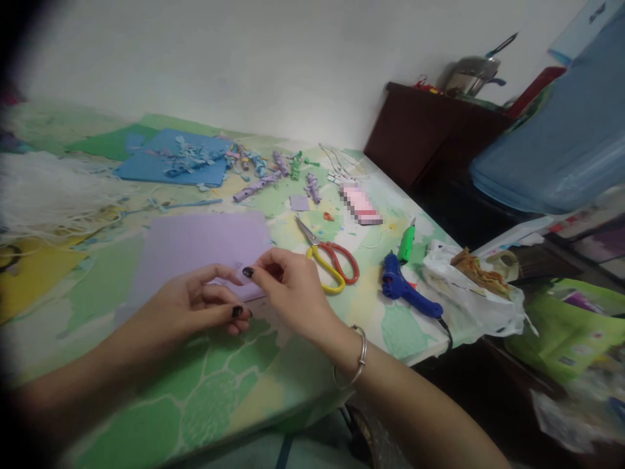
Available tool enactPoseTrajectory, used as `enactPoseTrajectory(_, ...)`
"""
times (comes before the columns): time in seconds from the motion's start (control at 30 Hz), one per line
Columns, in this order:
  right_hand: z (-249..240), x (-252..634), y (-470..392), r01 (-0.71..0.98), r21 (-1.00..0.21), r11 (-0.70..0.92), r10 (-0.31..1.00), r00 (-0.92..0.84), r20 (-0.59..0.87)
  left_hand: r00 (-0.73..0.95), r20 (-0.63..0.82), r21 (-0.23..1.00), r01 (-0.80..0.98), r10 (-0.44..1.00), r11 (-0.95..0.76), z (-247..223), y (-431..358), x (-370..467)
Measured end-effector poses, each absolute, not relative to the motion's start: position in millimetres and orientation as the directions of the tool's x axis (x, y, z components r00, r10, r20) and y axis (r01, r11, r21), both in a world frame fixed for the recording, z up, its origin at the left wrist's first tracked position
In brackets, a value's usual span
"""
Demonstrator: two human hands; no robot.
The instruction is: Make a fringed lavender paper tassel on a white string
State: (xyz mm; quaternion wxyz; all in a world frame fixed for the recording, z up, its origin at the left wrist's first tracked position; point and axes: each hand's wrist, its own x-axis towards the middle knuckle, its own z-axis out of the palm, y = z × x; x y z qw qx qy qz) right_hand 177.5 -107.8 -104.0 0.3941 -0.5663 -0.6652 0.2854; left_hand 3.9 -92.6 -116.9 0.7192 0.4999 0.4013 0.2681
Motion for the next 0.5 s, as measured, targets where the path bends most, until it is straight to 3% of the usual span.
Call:
enactPoseTrajectory(0.07,-105,188,-98,0.689,-0.703,0.177,0.970,-0.003,0.241,0.502,-0.322,0.933,0.026,0.802,0.359,-115,-92,3)
enactPoseTrajectory(0.17,-108,205,-85,0.797,-0.597,0.093,0.962,0.082,0.260,0.487,-0.352,0.929,0.073,0.800,0.364,-116,-92,4)
enactPoseTrajectory(0.4,-103,235,-117,0.840,-0.534,0.097,0.949,0.083,0.303,0.496,-0.386,0.915,0.097,0.777,0.393,-122,-96,8)
enactPoseTrajectory(0.5,-106,262,-152,0.874,-0.478,0.093,0.855,0.175,0.487,0.501,-0.356,0.933,0.146,0.789,0.328,-121,-98,9)
